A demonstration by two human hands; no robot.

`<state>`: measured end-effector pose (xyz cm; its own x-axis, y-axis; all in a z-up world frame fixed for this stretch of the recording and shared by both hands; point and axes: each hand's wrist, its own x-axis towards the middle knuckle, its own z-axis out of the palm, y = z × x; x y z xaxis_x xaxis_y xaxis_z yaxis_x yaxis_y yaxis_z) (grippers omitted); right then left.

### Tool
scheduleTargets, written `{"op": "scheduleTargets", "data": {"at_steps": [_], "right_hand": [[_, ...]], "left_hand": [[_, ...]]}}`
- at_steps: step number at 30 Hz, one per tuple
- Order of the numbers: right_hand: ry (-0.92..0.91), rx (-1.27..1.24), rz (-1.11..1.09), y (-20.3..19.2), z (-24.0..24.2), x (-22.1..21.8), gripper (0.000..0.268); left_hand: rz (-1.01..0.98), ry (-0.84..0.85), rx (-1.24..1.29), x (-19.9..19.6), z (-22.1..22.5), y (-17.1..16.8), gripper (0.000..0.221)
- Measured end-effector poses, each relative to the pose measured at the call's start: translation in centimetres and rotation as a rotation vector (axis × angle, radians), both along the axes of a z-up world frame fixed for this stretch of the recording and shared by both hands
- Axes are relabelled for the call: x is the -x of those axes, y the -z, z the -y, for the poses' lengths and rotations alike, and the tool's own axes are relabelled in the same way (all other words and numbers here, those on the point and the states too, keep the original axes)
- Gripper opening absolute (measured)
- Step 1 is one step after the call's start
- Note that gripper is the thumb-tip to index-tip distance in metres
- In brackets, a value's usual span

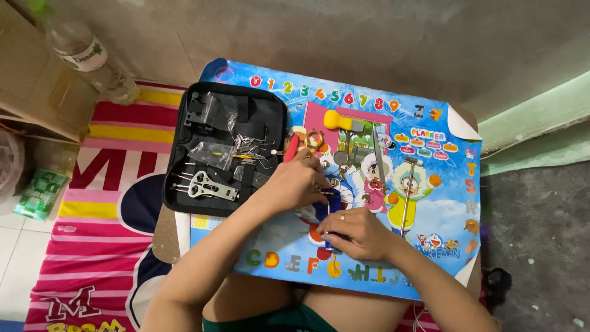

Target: Repairing a watch using a specialized tool kit on a small table while sitting on the floor.

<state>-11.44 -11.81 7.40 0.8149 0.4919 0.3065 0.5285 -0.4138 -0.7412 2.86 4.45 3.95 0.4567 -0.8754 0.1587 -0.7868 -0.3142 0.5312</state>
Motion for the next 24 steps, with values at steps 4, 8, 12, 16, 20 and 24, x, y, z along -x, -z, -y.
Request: {"op": "scheduleTargets", "data": {"at_steps": [4,8,12,16,20,24], "right_hand": [[-0.005,0.018,0.042,0.3,0.2,0.0,0.025],[-0.001,0.01,0.031,0.3,0.1,0.0,0.026],[0.017,0.018,0.047,0.4,0.1,0.2,0.025],[0.013,0.021,0.057,0.3,0.1,0.1,0.023],[0.027,0.034,0.051,0.7,0.2,0.2,0.024],[0.02,0.027,0.01,0.6,0.2,0.2,0.023]], "left_hand": [[-0.016,0.007,-0.059,-0.3,0.0,1.0,0.034],[0.01,-0.018,-0.152,-0.3,0.1,1.7,0.035],[0.054,-0.011,-0.202,0.2,0.0,1.2,0.035],[-0.075,0.022,-0.142,0.1,-0.8,-2.5,0.036],[-0.183,-0.016,-0.124,-0.7,-0.5,-1.0,0.021],[-0.279,-0.037,-0.134,-0.9,-0.4,-0.5,0.02]]}}
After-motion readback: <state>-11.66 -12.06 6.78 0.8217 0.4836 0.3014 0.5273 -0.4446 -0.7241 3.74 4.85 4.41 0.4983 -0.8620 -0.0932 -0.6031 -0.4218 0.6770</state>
